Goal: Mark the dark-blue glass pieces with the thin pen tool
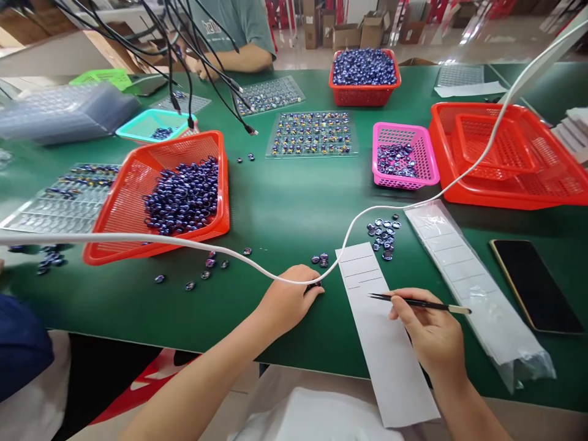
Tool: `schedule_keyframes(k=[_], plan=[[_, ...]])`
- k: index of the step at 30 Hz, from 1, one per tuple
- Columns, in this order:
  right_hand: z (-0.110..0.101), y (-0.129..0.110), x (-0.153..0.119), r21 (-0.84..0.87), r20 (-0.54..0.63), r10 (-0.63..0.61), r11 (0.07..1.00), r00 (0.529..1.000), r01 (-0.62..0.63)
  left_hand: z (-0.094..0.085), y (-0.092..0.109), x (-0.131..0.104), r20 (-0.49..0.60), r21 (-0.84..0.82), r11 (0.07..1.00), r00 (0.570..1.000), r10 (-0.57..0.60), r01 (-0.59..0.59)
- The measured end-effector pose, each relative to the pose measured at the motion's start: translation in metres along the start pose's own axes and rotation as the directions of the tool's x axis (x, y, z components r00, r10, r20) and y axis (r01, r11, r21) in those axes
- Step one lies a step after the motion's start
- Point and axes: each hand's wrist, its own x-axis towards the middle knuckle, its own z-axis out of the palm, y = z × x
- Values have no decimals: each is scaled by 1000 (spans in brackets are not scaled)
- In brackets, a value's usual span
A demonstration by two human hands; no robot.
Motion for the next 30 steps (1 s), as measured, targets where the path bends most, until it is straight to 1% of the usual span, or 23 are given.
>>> schedule_keyframes(k=[4,6,9,11,14,18,21,23,25,26,28,30], plan=[[-6,-3,5,20,61,19,1000,998,-20,-1,19,12,139,40,998,989,41,-47],[-13,-8,7,-15,93,13,1000,996,-12,-2,26,19,203,82,994,977,57,-75],[-19,-17,12,-88,131,8,996,991,4,-5,29,29,281,113,988,957,74,-110],[-17,-20,17,-82,145,19,997,989,-7,-8,28,33,306,120,985,948,85,-127],[-6,-17,23,1,142,43,999,989,-43,-11,28,34,280,155,978,955,93,-140],[8,-6,28,77,112,101,991,988,-110,-10,29,28,227,178,972,968,108,-150],[10,-2,29,76,104,126,988,987,-134,-7,27,23,183,130,979,975,130,-154],[10,-2,29,63,103,130,989,986,-137,-5,25,22,127,67,980,975,180,-190],[10,-3,29,54,106,132,989,986,-138,-1,23,22,83,-3,963,960,269,-269],[10,-4,29,48,108,133,989,985,-139,2,23,22,76,-34,946,943,323,-321],[11,-4,29,32,111,132,990,985,-137,8,22,22,88,-71,906,902,423,-418],[11,-3,28,23,109,129,991,986,-133,14,22,21,114,-65,878,871,478,-474]])
